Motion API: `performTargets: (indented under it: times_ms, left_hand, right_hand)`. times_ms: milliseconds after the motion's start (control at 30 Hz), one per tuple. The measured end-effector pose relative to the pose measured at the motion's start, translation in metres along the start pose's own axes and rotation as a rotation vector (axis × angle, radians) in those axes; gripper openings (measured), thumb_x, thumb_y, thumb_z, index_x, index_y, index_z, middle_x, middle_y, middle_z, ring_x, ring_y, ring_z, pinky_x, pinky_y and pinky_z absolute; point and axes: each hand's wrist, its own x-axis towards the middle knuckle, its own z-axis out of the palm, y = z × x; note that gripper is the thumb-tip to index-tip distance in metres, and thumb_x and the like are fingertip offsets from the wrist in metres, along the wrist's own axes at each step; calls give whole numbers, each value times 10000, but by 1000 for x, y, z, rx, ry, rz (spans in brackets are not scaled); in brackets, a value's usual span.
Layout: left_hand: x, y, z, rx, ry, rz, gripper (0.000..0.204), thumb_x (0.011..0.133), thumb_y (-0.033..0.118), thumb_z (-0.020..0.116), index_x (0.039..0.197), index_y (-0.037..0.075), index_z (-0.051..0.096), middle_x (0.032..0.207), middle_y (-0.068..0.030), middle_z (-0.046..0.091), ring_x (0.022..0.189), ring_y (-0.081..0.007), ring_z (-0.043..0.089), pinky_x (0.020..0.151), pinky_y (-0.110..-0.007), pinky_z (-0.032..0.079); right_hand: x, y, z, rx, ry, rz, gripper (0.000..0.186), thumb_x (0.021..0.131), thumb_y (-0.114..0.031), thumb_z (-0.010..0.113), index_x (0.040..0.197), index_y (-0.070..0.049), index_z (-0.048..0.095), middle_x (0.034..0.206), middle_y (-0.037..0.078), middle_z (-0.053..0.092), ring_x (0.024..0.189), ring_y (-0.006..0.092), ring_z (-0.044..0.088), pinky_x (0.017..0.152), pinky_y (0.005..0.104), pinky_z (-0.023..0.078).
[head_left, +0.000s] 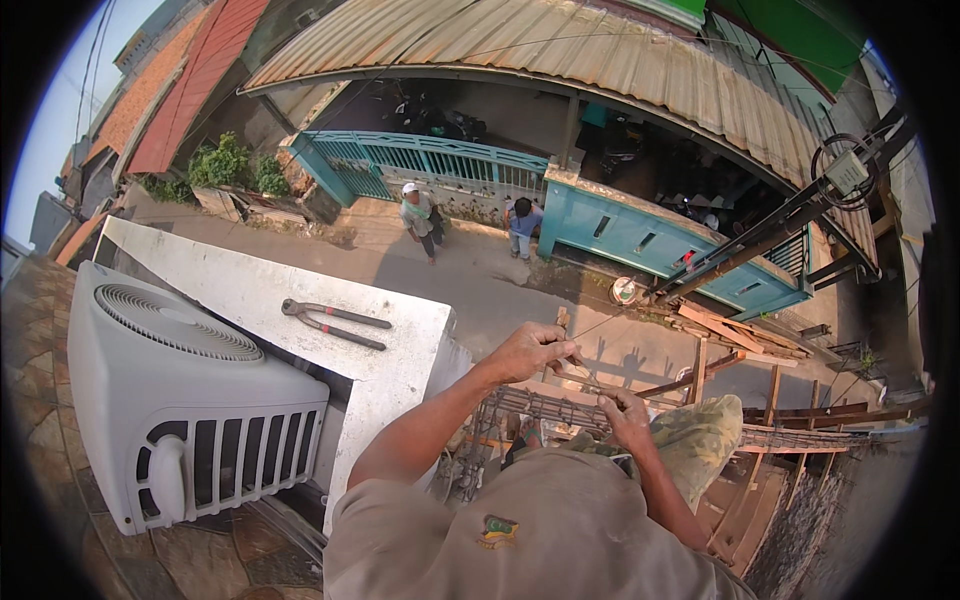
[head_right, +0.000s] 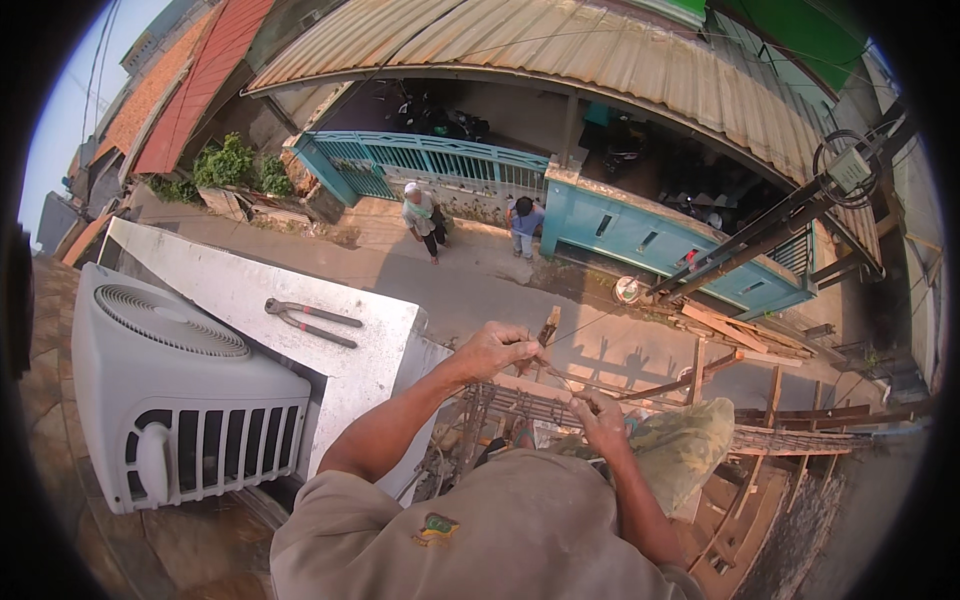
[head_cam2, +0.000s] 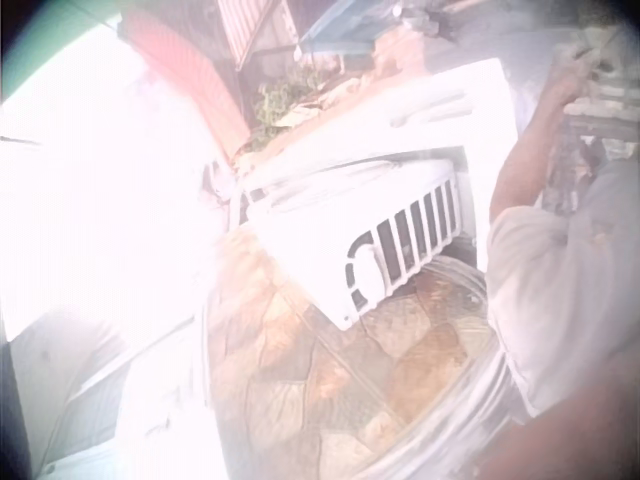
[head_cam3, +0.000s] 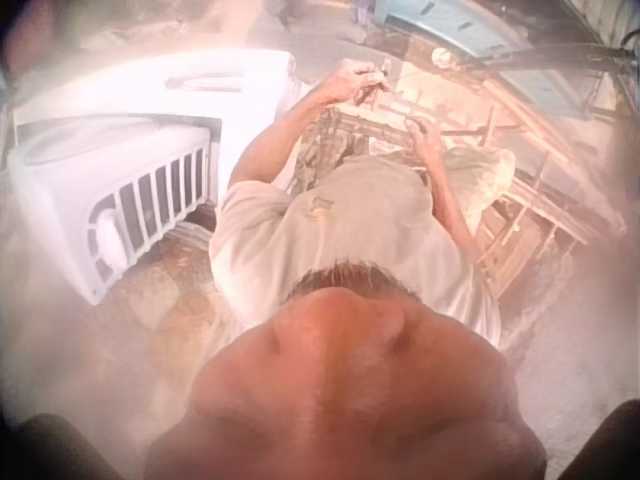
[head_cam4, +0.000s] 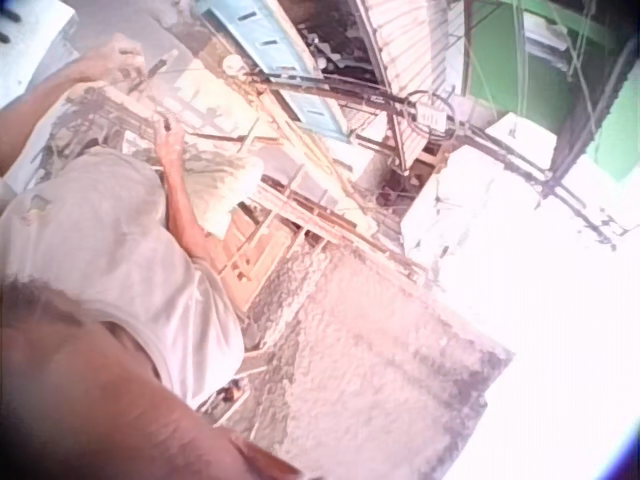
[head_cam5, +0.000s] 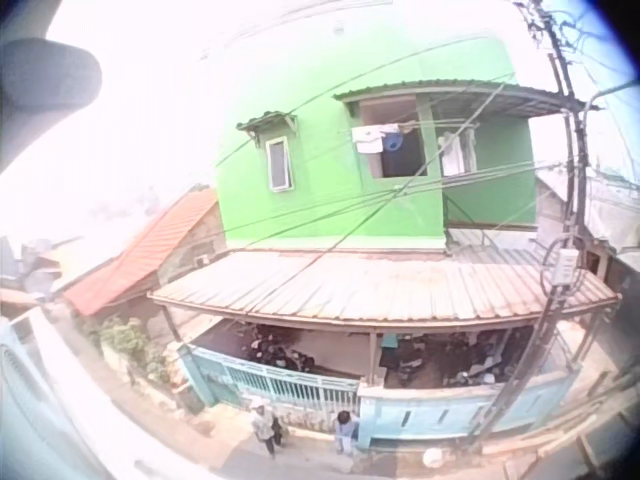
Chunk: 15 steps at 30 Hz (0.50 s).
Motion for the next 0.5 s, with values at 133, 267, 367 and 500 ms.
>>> performTargets:
  times_ms: [133, 267, 367, 500]
  left_hand:
    - [9, -8, -10, -46, 126, 102, 290, 969, 262, 585, 944, -11, 676, 875, -94, 711, 785, -128, 664, 596, -255, 493]
    - [15, -13, -14, -205, 209, 54, 266, 958, 237, 603, 856, -5, 647, 809, -87, 696, 731, -120, 662, 534, -240, 448]
    - [6, -13, -21, -269, 232, 44, 270, 946, 245, 620, 893, -18, 646, 850, -112, 692, 740, -165, 687, 542, -254, 505]
    - [10, -12, -10, -27, 202, 89, 224, 946, 191, 614, 897, -20, 669, 842, -84, 687, 747, -138, 675, 599, -258, 510]
  right_hand:
    - [-3, -11, -10, -10, 172, -9, 202, 918, -162, 645, 952, 36, 651, 744, 50, 622, 684, 91, 549, 627, 270, 455]
    - [-22, -98, -23, -309, 283, -477, 93, 865, -69, 642, 916, 8, 651, 720, 70, 599, 600, 168, 555, 555, 314, 450]
    - [-32, -139, -21, -684, 117, -672, 183, 760, -20, 652, 943, -20, 655, 722, 89, 560, 594, 281, 577, 547, 393, 470]
    - [-26, -91, -12, -860, 46, -513, 197, 796, -99, 635, 985, -45, 650, 780, 133, 603, 626, 305, 609, 583, 447, 474]
